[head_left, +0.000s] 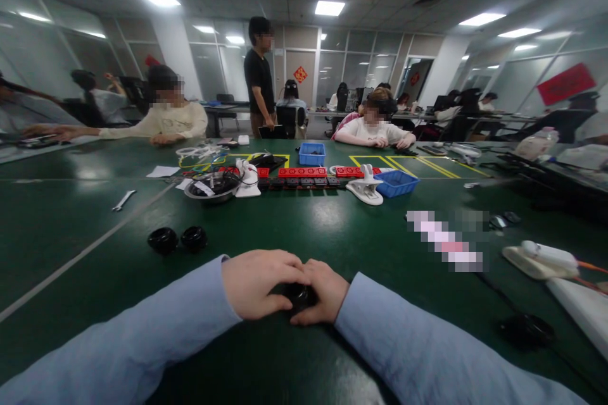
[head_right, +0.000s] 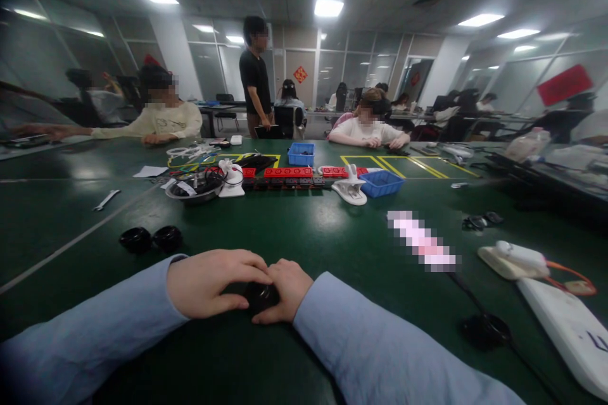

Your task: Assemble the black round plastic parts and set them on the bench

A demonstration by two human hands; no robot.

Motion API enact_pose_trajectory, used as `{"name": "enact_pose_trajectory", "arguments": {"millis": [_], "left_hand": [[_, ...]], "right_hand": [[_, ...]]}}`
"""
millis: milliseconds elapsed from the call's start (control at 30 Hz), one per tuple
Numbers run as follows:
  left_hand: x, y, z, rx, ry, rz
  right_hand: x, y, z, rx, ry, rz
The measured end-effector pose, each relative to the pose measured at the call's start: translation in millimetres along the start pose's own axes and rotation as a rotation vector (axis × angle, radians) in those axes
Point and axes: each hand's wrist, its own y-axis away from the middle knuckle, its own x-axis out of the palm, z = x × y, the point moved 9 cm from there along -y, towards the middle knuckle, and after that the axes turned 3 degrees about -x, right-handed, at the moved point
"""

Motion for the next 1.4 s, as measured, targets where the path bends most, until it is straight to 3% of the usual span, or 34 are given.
{"name": "enact_pose_trajectory", "arguments": {"millis": [167,500,733,1000,1133,1300,1400], "left_hand": [[12.0,-3.4,3.4,0.005,0.033,0.055],[13.2,-4.7,3.4,-0.137,-0.109,0.05],[9.0,-5.9,6.4,-0.279,-0.249,-0.033],[13.4,-12.8,6.2,-0.345,-0.356,-0.055],[14.4,-11.9,7.2,-0.381,-0.335,-0.138],[9.6,-8.6,11.8,-0.412,-0.335,-0.202],[2.8,-7.0,12.0,-0.348,-0.3,-0.19]], "right_hand": [[0.9,-0.6,-0.6,-0.002,0.006,0.004],[-0.1,-0.3,2.8,-0.025,-0.006,-0.015],[-3.1,1.0,-0.1,0.009,-0.002,-0.044],[0.0,-0.5,-2.8,0.051,0.035,-0.003],[0.3,0.2,-1.7,0.038,0.024,-0.007],[-2.0,1.1,-0.8,0.04,0.016,-0.033],[0.0,0.7,-2.7,0.052,0.022,-0.008]]}}
